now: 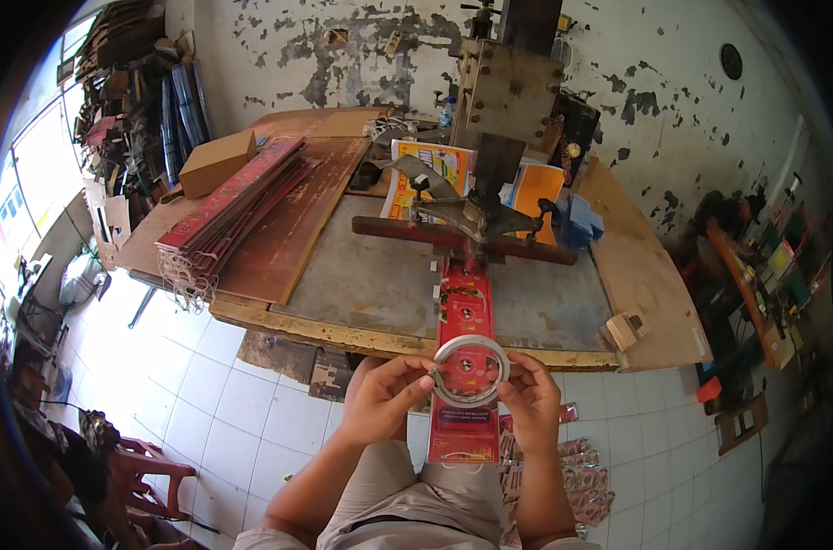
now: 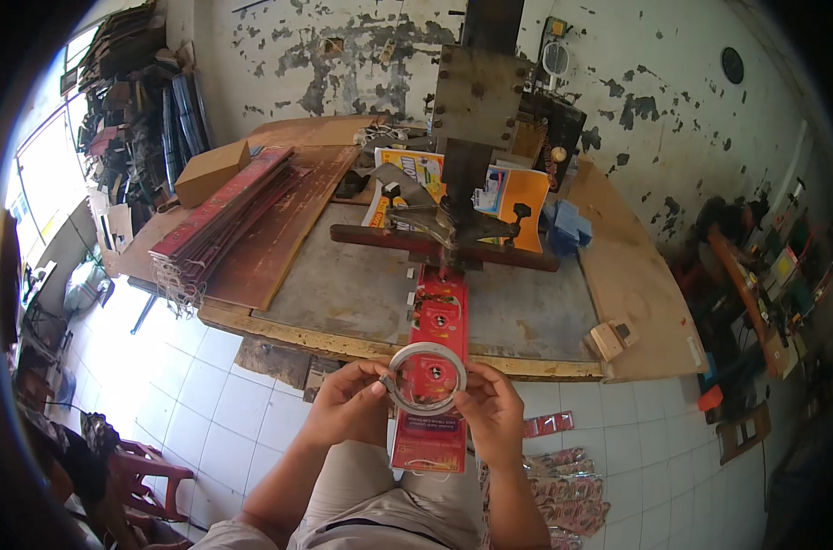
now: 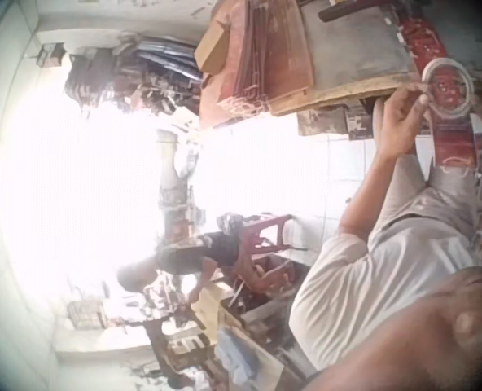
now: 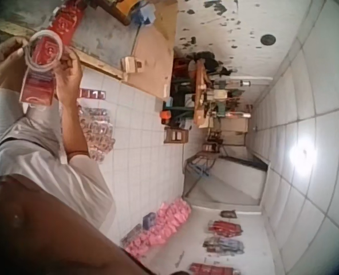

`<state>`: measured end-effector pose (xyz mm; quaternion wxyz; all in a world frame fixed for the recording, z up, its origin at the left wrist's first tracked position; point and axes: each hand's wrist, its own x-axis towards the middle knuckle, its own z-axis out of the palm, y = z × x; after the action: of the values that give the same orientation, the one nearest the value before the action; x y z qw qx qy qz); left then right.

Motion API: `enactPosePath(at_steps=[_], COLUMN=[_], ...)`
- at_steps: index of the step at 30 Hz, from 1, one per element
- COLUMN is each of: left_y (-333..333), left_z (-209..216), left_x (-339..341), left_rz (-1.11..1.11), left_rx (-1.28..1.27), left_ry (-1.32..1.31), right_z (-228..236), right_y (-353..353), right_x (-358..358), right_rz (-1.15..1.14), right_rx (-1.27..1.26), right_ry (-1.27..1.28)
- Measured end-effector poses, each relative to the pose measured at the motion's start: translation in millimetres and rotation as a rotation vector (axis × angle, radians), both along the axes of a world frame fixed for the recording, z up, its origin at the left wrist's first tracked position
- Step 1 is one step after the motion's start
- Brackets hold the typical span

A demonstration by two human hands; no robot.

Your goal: The person applies small white adhesive strips to red printed cardstock packaging by hand using a small wooden block to press them down, then folds the packaging.

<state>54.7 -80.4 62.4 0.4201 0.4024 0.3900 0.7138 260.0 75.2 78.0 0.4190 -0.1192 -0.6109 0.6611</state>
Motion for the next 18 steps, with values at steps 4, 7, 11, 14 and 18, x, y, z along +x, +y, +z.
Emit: enactPosePath(at_steps=[4,7,11,14,18], left_y=[13.8,20.6,23.7,26.1,32.1], left_z=[-1.7,-4.0,-12.9,-19.1,-10.0], left_x=[-5.6,-9.0,-11.0,-12.2,-5.9], left_rz=[0.04,0.05,0.048,0.054,0.093], left_rx=[-0.009,-0.041,-0.063,-0.094,-0.067], left_ry=[0.054,0.043,0.032,0.024,0.049], right_z=[-11.3,-16.9,-25.3,-28.0,-34.5], right_y=[10.6,14.7,17.3,18.3,23.1], right_x=[-1.3,-4.9,-7.1,-7.4,-1.0], right_rz=[0.007,0.017,0.031,0.048,0.043], right_rx=[-0.033,-0.072,-0.092,-0.097,-0.131], right_ry=[-0.035,-0.027,-0.035,-0.036,-0.08])
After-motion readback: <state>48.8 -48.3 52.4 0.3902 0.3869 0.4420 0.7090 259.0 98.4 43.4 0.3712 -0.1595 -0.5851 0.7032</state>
